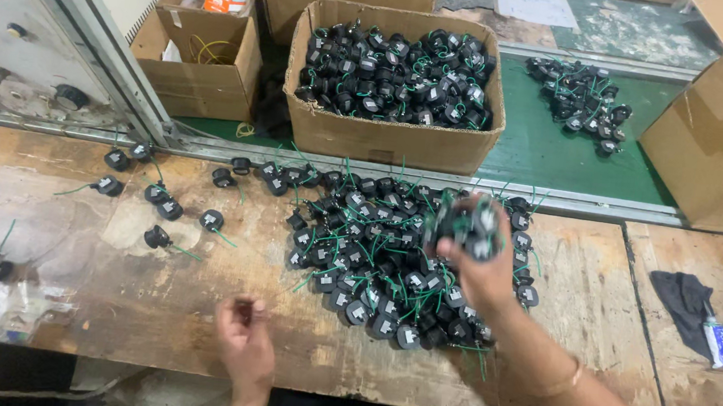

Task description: The person picks up black power adapters with green wires one at a time from a wooden workbench, briefly handles each, and places them into a cardboard box on the bench. A coworker at the left of the bench works on separate adapters with a small tool.

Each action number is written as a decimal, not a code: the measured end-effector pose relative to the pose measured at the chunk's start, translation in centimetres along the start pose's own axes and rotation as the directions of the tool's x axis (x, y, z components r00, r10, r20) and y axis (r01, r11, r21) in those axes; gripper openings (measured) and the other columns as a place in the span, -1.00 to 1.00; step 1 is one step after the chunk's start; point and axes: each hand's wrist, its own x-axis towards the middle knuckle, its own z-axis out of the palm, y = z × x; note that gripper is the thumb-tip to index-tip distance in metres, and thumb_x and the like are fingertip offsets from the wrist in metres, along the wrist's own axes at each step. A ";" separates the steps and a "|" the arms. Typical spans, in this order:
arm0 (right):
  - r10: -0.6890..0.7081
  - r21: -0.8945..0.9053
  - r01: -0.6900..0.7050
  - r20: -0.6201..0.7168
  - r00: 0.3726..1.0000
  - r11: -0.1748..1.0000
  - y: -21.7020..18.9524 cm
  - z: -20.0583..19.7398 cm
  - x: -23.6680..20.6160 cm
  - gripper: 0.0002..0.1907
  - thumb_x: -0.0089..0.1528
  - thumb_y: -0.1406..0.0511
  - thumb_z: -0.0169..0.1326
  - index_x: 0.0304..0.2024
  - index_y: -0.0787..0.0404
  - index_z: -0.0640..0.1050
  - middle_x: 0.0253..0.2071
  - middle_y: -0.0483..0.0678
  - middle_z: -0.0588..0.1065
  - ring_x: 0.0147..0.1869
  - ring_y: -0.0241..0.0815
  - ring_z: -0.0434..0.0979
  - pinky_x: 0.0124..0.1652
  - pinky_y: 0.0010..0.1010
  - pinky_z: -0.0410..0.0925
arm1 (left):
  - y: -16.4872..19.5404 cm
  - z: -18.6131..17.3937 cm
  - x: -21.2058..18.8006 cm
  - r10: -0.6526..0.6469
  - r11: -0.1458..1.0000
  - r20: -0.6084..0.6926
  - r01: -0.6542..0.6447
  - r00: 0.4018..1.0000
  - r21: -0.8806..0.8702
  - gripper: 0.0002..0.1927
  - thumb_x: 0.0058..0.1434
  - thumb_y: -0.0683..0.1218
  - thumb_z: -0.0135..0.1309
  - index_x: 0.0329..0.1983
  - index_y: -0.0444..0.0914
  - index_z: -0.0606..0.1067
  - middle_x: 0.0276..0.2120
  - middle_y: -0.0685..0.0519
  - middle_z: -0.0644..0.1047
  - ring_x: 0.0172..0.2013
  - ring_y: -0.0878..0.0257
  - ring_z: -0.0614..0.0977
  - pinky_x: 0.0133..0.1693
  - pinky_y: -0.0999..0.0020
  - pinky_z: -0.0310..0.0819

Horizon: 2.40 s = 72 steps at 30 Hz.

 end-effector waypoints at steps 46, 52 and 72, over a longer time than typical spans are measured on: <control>0.345 -0.720 -0.007 0.324 0.881 0.694 5.9 0.6 -16.3 -0.58 0.01 0.36 0.45 -0.15 0.27 0.55 -0.33 -0.02 0.58 -0.32 -0.09 0.61 -0.29 -0.33 0.45 | 2.7 7.7 -8.2 -0.114 0.987 0.688 0.003 0.716 0.160 -0.67 -0.01 -0.26 0.41 -0.46 -0.33 0.40 -0.35 -0.03 0.59 -0.28 0.19 0.61 -0.22 0.33 0.53; 0.035 -0.477 0.209 0.453 0.891 0.854 5.5 -0.2 -16.7 -0.69 0.08 0.40 0.38 -0.16 0.22 0.57 -0.06 0.01 0.65 0.07 -0.01 0.68 0.05 -0.27 0.47 | 3.9 6.1 -1.8 0.277 0.904 0.522 -0.403 0.807 0.144 -0.84 0.02 -0.31 0.29 -0.35 -0.27 0.57 -0.23 -0.03 0.61 -0.19 0.24 0.66 -0.15 0.36 0.57; 0.356 -0.163 -0.317 0.381 0.853 0.934 6.3 -1.4 -17.0 -0.13 0.12 0.49 0.23 0.41 0.20 0.13 0.26 0.00 0.32 0.32 -0.23 0.34 0.22 -0.34 0.32 | 5.1 5.4 -5.2 0.140 0.990 0.763 -0.104 0.631 -0.096 -0.80 0.17 -0.35 0.21 -0.17 -0.30 0.67 -0.19 -0.01 0.71 0.09 0.08 0.69 0.10 0.16 0.60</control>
